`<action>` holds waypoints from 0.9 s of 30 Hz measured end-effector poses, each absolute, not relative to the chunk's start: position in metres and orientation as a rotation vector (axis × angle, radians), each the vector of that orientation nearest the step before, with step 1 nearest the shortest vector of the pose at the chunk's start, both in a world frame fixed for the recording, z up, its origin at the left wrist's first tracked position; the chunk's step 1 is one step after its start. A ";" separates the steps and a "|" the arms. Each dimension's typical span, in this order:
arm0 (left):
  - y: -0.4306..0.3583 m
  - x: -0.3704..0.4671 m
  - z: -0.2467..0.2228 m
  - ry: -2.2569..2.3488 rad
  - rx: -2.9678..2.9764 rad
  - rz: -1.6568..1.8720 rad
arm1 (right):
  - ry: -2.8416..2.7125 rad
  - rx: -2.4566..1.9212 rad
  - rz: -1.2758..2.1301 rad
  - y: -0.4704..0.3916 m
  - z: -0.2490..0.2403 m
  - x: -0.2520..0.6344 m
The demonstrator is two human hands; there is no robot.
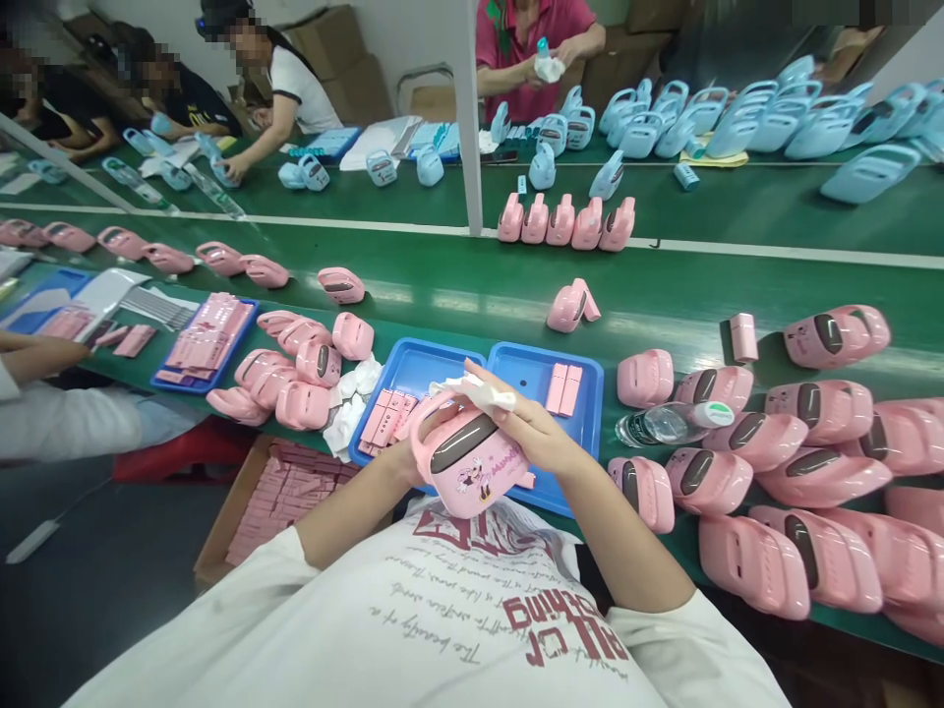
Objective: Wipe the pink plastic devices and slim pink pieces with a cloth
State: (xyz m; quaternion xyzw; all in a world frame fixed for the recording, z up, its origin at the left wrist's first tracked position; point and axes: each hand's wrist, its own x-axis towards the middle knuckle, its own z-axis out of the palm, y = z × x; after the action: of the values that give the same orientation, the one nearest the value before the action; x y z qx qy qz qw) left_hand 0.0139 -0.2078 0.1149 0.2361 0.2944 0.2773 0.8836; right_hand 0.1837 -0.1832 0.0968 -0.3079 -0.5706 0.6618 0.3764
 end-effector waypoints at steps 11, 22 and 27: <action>-0.227 0.018 0.077 0.761 0.390 0.346 | -1.898 -0.780 1.637 -0.175 0.106 0.187; -0.248 0.013 0.072 0.904 0.972 0.897 | -1.500 -1.216 1.349 -0.182 0.100 0.203; -0.251 0.020 0.074 0.967 1.032 0.859 | -1.801 -1.182 1.328 -0.180 0.107 0.206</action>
State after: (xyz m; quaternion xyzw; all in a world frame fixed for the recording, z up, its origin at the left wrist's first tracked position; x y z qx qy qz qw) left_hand 0.0203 -0.2508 0.0744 0.4593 0.4300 0.3820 0.6769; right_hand 0.2061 -0.1796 0.1067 -0.4454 -0.6787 0.5005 0.3006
